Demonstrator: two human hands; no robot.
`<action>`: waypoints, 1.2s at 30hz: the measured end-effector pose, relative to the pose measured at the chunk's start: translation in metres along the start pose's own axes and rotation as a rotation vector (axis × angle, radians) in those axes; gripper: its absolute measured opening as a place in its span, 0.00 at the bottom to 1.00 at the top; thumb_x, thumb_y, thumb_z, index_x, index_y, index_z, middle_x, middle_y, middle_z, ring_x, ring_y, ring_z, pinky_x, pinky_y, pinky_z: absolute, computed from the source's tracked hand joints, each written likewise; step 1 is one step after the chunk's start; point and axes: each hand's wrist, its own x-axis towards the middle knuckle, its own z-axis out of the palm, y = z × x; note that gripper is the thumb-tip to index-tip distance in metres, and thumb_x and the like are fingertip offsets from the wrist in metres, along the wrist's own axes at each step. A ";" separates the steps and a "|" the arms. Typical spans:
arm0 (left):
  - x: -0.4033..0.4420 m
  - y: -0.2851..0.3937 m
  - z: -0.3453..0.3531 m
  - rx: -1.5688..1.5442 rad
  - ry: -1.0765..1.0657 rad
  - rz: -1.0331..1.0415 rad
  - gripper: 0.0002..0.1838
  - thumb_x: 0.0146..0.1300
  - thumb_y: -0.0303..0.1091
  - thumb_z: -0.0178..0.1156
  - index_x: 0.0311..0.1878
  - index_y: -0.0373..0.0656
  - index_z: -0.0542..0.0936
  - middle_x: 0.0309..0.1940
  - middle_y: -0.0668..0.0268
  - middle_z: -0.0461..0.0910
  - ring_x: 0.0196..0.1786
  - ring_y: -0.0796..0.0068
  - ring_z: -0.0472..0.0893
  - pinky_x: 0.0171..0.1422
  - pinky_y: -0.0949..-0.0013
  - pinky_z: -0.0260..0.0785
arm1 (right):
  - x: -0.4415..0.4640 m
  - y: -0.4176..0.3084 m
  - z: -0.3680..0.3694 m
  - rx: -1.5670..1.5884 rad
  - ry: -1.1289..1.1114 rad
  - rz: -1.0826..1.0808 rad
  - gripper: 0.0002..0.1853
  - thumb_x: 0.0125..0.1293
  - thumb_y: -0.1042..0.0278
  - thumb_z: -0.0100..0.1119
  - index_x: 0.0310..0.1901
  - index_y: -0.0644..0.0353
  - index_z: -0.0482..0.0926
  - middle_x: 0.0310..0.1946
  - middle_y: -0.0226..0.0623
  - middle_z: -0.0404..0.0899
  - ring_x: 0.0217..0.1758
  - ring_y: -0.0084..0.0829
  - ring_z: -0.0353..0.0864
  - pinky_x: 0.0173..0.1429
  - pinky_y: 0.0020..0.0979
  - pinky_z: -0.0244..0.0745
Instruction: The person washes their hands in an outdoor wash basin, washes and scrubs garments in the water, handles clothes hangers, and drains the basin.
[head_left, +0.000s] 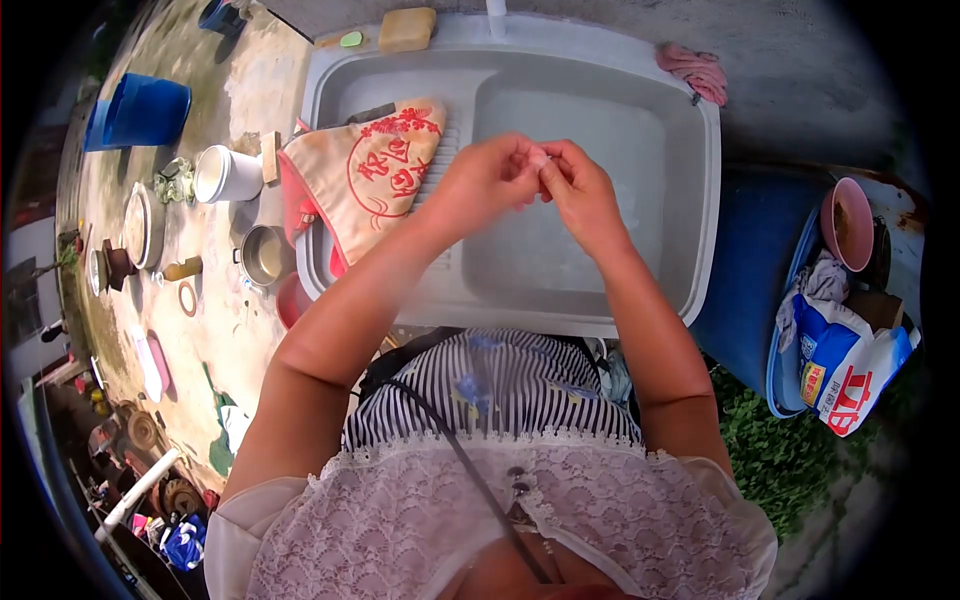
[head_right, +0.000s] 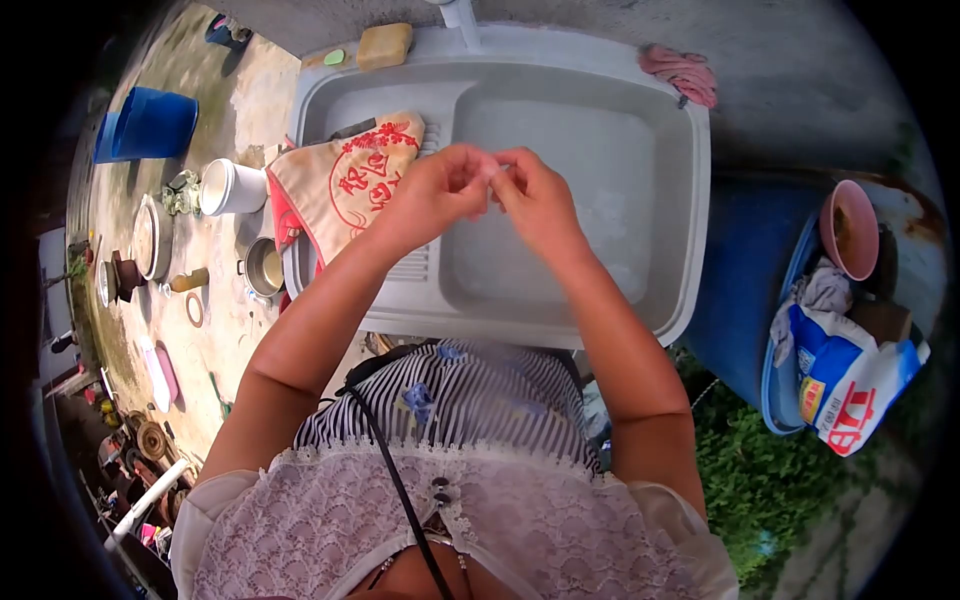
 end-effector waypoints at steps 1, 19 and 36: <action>0.001 0.000 0.000 -0.031 0.012 -0.015 0.10 0.77 0.32 0.63 0.52 0.34 0.80 0.36 0.63 0.88 0.37 0.80 0.85 0.42 0.72 0.79 | 0.002 0.000 -0.001 -0.016 0.001 -0.006 0.16 0.81 0.55 0.63 0.56 0.61 0.82 0.36 0.32 0.87 0.38 0.23 0.84 0.44 0.28 0.78; 0.009 -0.022 0.007 -0.140 0.002 -0.026 0.11 0.82 0.29 0.57 0.58 0.32 0.81 0.44 0.65 0.86 0.44 0.79 0.84 0.55 0.71 0.79 | 0.003 0.012 -0.002 -0.175 0.090 -0.174 0.08 0.80 0.64 0.63 0.45 0.61 0.82 0.28 0.32 0.88 0.30 0.21 0.85 0.37 0.27 0.78; 0.055 -0.217 0.039 0.253 -0.079 -0.399 0.22 0.79 0.49 0.61 0.59 0.38 0.84 0.46 0.60 0.88 0.46 0.67 0.86 0.53 0.59 0.79 | 0.021 0.252 -0.144 -0.509 0.746 0.385 0.18 0.80 0.56 0.59 0.57 0.63 0.82 0.56 0.44 0.83 0.52 0.39 0.85 0.54 0.43 0.82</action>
